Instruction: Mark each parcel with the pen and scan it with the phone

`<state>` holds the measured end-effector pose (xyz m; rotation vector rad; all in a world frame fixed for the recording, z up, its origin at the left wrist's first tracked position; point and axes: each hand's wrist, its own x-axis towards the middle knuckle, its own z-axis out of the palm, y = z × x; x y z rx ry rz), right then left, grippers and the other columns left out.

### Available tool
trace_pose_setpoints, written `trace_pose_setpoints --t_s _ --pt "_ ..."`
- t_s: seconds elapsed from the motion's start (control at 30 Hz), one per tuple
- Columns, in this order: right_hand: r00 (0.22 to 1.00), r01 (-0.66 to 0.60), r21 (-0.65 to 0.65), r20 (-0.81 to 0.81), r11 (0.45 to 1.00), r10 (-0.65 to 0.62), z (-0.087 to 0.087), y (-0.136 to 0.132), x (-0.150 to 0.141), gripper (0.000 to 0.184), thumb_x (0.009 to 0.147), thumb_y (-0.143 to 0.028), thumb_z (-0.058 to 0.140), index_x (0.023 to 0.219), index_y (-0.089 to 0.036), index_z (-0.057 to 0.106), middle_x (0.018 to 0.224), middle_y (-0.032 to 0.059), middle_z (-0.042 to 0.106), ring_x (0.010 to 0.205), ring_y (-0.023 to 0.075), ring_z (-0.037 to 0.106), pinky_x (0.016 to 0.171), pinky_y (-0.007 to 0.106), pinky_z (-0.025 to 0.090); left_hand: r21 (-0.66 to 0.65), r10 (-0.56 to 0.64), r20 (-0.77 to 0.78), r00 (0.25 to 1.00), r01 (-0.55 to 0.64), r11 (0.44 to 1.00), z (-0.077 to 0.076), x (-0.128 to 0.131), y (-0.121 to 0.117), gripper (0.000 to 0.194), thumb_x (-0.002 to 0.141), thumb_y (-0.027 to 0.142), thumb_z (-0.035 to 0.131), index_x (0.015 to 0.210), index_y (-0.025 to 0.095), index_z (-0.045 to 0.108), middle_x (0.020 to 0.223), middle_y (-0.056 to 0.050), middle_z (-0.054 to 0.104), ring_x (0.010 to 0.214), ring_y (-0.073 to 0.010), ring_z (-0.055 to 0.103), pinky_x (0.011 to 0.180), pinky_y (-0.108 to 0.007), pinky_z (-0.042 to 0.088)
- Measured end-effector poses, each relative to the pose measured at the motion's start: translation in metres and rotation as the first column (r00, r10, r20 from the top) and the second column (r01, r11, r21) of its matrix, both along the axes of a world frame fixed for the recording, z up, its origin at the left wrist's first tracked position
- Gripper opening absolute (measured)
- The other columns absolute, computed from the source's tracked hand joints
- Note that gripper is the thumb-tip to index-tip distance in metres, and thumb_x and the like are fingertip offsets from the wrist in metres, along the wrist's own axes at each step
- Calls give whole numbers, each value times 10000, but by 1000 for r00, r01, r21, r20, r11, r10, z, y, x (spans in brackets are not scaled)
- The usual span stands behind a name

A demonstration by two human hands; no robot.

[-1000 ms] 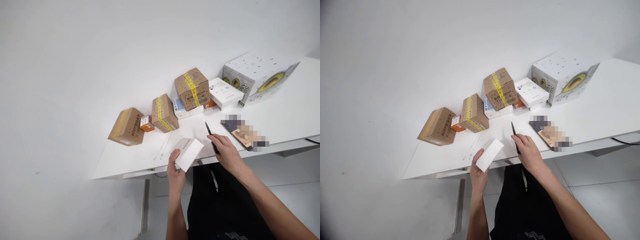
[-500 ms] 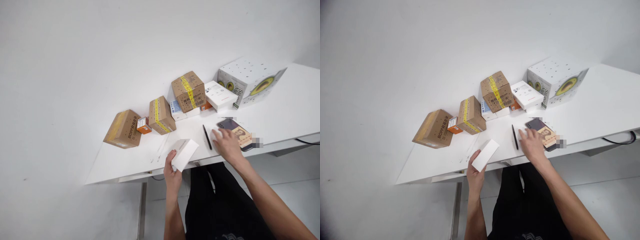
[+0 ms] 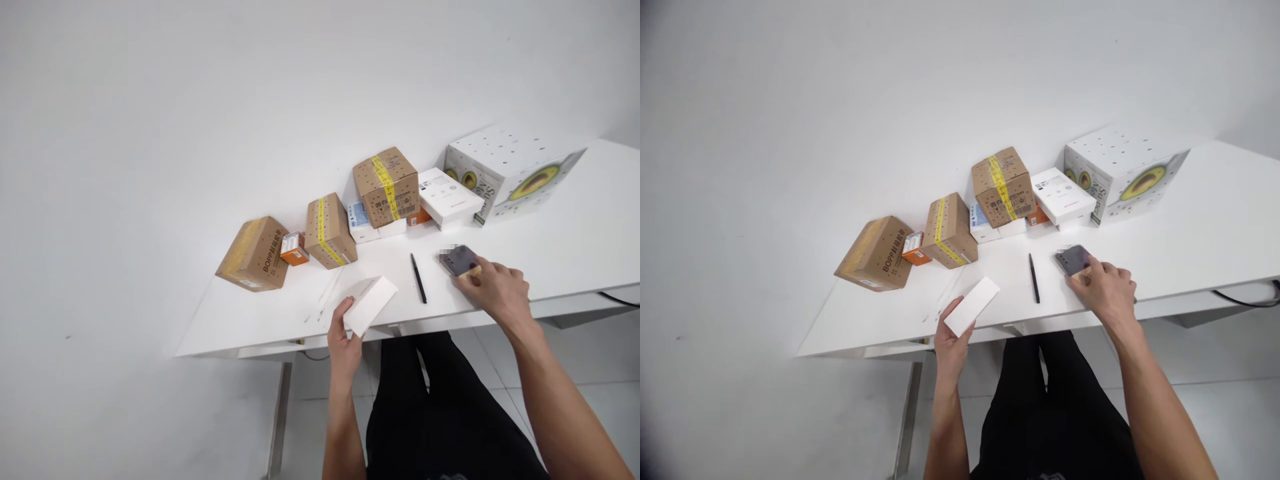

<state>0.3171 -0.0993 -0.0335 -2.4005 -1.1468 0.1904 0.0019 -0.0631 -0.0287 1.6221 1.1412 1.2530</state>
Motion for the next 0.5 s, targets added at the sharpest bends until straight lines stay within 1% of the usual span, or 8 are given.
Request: trace_pose_setpoints --t_s 0.07,0.1,0.13,0.2,0.3,0.33,0.4,0.5 --pt "964 60 108 -263 992 -30 8 -8 -5 660 685 -540 638 1246 -196 580 1070 139 661 1019 357 568 844 510 452 -15 -7 17 1000 7 1000 0 -1 2 455 803 297 669 1241 254 551 1308 -81 570 1220 -242 531 1035 -411 424" --pt "902 116 171 -431 978 -32 13 -12 -8 653 670 -537 657 1232 -211 588 1049 115 672 985 324 598 841 478 473 -20 -6 24 1000 6 1000 0 -2 3 455 802 301 670 1239 251 551 1301 -83 575 1216 -242 533 1036 -412 423" --pt "800 180 232 -600 956 -5 18 -17 -12 630 672 -537 656 1212 -218 596 1045 100 678 953 294 622 832 448 494 -24 -4 30 1000 5 1000 0 -2 3 460 798 307 673 1238 247 552 1294 -84 580 1212 -244 536 1037 -414 421" --pt "513 310 330 -847 892 135 29 -24 -24 585 730 -570 577 1195 -215 592 1100 107 674 937 269 647 817 427 520 -24 -2 37 999 3 1000 1 -2 4 479 783 328 687 1235 239 556 1288 -89 585 1212 -252 537 1038 -416 421" --pt "107 361 403 -914 841 392 42 -35 -46 642 845 -628 326 1290 -206 516 1266 158 607 1020 290 644 826 481 521 -33 8 39 999 -6 999 2 0 5 485 773 343 695 1227 232 565 1291 -92 584 1221 -258 531 1034 -411 424" --pt "14 329 415 -900 848 435 46 -39 -55 676 865 -641 249 1331 -210 483 1317 166 573 1049 297 636 830 498 516 -42 9 38 999 -7 999 3 1 4 480 778 340 691 1228 234 565 1294 -92 581 1223 -256 530 1031 -408 427" --pt "-115 219 422 -884 880 453 51 -47 -73 747 871 -667 130 1369 -213 450 1354 178 543 1044 301 642 816 510 514 -59 7 31 1000 -5 998 6 2 3 474 789 336 683 1236 236 559 1302 -94 577 1220 -254 533 1025 -406 433" --pt "-341 30 414 -851 910 399 58 -58 -103 838 839 -722 71 1301 -190 525 1266 188 605 904 283 677 738 473 526 -56 17 10 1000 -17 998 11 3 2 464 788 354 684 1221 231 569 1294 -95 587 1209 -253 546 1024 -409 435"
